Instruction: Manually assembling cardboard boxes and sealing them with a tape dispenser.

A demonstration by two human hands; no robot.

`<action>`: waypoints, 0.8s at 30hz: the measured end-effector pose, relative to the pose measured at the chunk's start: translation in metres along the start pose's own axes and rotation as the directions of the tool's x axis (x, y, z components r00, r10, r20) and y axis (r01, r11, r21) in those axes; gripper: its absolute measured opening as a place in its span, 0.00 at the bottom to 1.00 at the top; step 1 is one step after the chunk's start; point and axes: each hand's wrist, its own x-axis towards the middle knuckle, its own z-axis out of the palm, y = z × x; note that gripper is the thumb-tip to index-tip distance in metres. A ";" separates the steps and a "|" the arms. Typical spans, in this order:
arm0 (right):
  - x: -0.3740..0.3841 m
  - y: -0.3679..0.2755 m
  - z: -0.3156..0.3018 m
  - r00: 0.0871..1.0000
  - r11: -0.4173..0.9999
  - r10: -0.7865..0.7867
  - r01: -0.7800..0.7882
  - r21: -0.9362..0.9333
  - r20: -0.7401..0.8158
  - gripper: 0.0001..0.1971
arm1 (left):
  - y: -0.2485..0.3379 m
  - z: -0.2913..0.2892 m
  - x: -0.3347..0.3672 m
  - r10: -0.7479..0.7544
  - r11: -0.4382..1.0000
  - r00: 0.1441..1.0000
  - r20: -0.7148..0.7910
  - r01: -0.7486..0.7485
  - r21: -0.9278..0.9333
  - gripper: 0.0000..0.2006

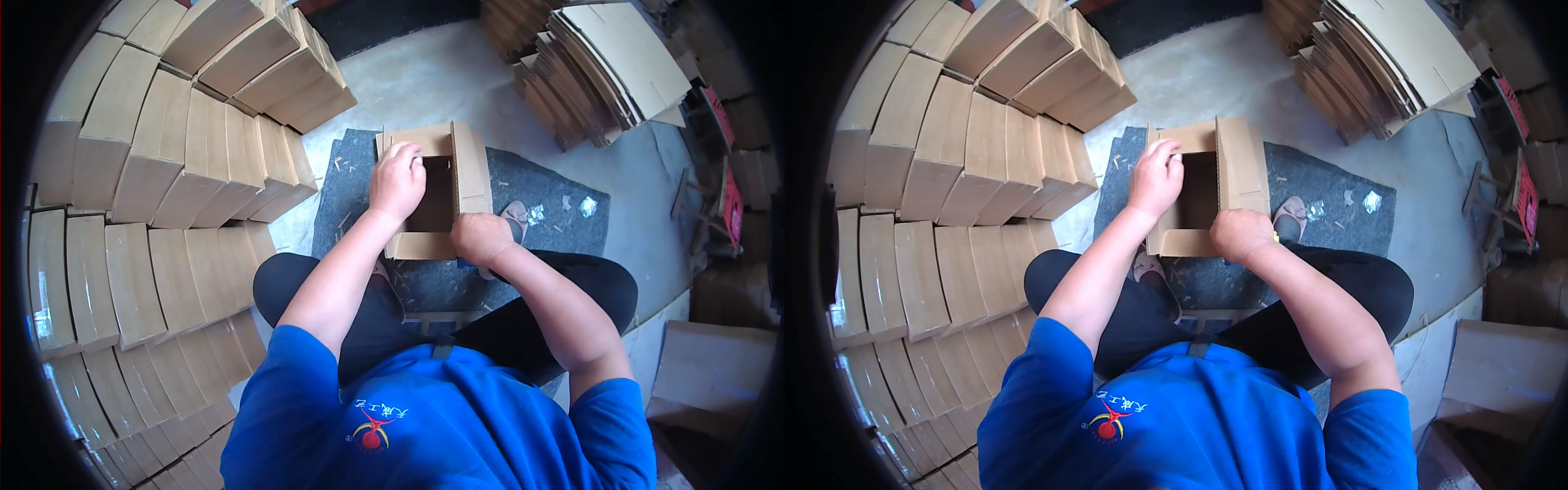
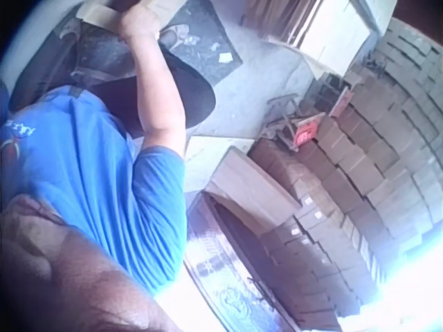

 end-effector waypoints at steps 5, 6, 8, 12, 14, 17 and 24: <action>0.001 -0.010 0.005 0.995 0.986 -0.099 0.094 -0.136 -0.034 0.12 | -0.031 -0.006 -0.044 -0.430 0.897 0.898 0.095 0.437 -0.066 0.41; 0.001 -0.007 0.004 0.995 0.986 -0.090 0.084 -0.144 -0.034 0.12 | -0.021 0.003 -0.037 -0.492 0.838 0.858 0.148 0.513 -0.189 0.41; -0.002 -0.020 0.004 0.996 0.980 -0.072 0.059 -0.193 -0.060 0.11 | -0.011 0.010 -0.031 -0.535 0.789 0.832 0.145 0.553 -0.266 0.43; 0.005 -0.035 0.022 0.993 0.972 -0.041 0.013 -0.237 -0.112 0.09 | 0.024 0.024 -0.032 -0.352 0.887 0.917 0.186 0.264 0.380 0.40; 0.007 -0.033 0.029 0.986 0.970 -0.057 0.017 -0.242 -0.159 0.09 | 0.023 0.012 -0.024 -0.272 0.850 0.893 0.357 0.049 0.525 0.36; 0.005 -0.039 0.020 0.987 0.967 -0.076 0.039 -0.250 -0.141 0.11 | 0.012 0.000 -0.012 -0.237 0.808 0.847 0.475 -0.099 0.580 0.34; 0.016 -0.031 0.046 0.962 0.971 -0.047 -0.020 -0.239 -0.271 0.20 | 0.034 0.026 0.003 -0.402 0.758 0.650 0.645 -0.159 0.632 0.24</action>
